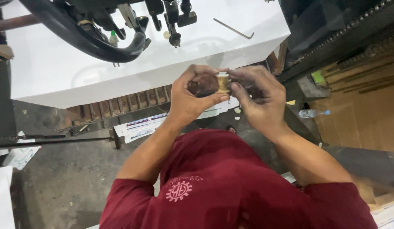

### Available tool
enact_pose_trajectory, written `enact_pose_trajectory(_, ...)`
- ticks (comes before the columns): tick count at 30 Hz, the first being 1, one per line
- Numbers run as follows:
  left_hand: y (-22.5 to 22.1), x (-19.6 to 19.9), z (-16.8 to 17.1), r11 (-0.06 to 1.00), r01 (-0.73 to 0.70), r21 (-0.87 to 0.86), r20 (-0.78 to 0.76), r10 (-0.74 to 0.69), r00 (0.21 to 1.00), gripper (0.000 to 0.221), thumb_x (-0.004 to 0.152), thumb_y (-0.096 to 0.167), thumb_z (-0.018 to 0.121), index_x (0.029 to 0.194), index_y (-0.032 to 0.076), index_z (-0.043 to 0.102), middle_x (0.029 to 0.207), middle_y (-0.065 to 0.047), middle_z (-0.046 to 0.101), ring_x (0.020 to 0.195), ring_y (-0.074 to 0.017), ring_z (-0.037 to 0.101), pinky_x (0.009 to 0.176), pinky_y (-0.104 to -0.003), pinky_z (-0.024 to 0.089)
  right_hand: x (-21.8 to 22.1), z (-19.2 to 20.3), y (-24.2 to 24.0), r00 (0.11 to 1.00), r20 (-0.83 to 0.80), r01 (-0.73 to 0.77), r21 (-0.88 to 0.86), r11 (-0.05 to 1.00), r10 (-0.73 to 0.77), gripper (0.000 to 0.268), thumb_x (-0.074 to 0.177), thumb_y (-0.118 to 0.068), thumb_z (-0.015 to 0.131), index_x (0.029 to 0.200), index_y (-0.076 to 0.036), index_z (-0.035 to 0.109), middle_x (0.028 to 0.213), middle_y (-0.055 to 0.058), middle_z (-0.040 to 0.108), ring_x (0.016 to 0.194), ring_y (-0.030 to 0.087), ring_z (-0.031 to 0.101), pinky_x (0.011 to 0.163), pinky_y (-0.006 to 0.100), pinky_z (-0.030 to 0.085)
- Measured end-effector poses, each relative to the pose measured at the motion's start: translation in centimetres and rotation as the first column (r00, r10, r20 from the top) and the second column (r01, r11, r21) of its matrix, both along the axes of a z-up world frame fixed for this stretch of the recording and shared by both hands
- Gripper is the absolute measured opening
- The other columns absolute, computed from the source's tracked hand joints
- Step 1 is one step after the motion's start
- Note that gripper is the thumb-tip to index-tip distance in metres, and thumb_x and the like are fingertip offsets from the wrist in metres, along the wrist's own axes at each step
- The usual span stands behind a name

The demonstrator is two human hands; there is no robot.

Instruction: Adjusting and cleaning components of a large printing machine.

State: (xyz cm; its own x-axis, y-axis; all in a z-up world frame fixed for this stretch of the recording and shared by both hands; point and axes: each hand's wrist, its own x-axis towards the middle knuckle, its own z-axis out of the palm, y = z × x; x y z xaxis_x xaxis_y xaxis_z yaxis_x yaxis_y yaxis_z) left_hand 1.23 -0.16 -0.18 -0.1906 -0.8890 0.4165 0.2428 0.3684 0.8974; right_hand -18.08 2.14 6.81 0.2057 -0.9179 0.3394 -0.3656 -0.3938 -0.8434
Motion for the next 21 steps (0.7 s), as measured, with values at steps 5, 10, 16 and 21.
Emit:
enact_pose_trajectory(5, 0.3, 0.8, -0.6, 0.989, 0.065, 0.135, -0.052, -0.059, 0.997, 0.049, 0.085, 0.008, 0.09, 0.125, 0.0, 0.062, 0.112, -0.013, 0.075, 0.103, -0.016, 0.076, 0.093, -0.031, 0.065, -0.2, 0.1, -1.1, 0.989, -0.144, -0.061, -0.259, 0.964, 0.024, 0.016, 0.104, -0.003, 0.074, 0.12, -0.002, 0.072, 0.11, 0.01, 0.07, 0.098, 0.013, 0.071, 0.085, 0.026, 0.059)
enact_pose_trajectory(10, 0.4, 1.5, -1.1, 0.942, 0.24, 0.235, -0.255, -0.179, 0.95, 0.048, 0.09, 0.007, 0.085, 0.131, -0.003, 0.062, 0.114, -0.011, 0.074, 0.107, -0.0156, 0.073, 0.098, -0.031, 0.063, -0.4, 0.3, -2.2, 0.982, -0.117, -0.143, 0.071, 0.987, 0.15, 0.011, 0.1, -0.004, 0.074, 0.111, 0.0, 0.073, 0.101, 0.007, 0.07, 0.081, 0.012, 0.066, 0.066, 0.027, 0.052)
enact_pose_trajectory(16, 1.1, 1.6, -0.3, 0.955, 0.189, 0.229, -0.221, -0.138, 0.965, 0.05, 0.091, 0.005, 0.084, 0.134, -0.002, 0.06, 0.117, -0.009, 0.071, 0.109, -0.0146, 0.07, 0.099, -0.031, 0.062, 0.3, 1.1, -2.3, 0.95, -0.293, -0.159, -0.156, 0.975, 0.108, 0.008, 0.1, -0.004, 0.077, 0.105, -0.001, 0.072, 0.101, 0.007, 0.07, 0.082, 0.012, 0.069, 0.067, 0.027, 0.054)
enact_pose_trajectory(21, 1.9, 2.0, -0.6, 0.987, 0.061, 0.147, -0.136, -0.041, 0.99, 0.051, 0.089, 0.004, 0.085, 0.134, -0.003, 0.062, 0.121, -0.009, 0.068, 0.111, -0.0157, 0.071, 0.1, -0.033, 0.064, 0.8, 1.7, -2.8, 0.909, -0.366, -0.271, -0.158, 0.949, 0.199, 0.011, 0.099, -0.004, 0.077, 0.106, 0.0, 0.069, 0.099, 0.008, 0.067, 0.085, 0.014, 0.068, 0.069, 0.028, 0.053)
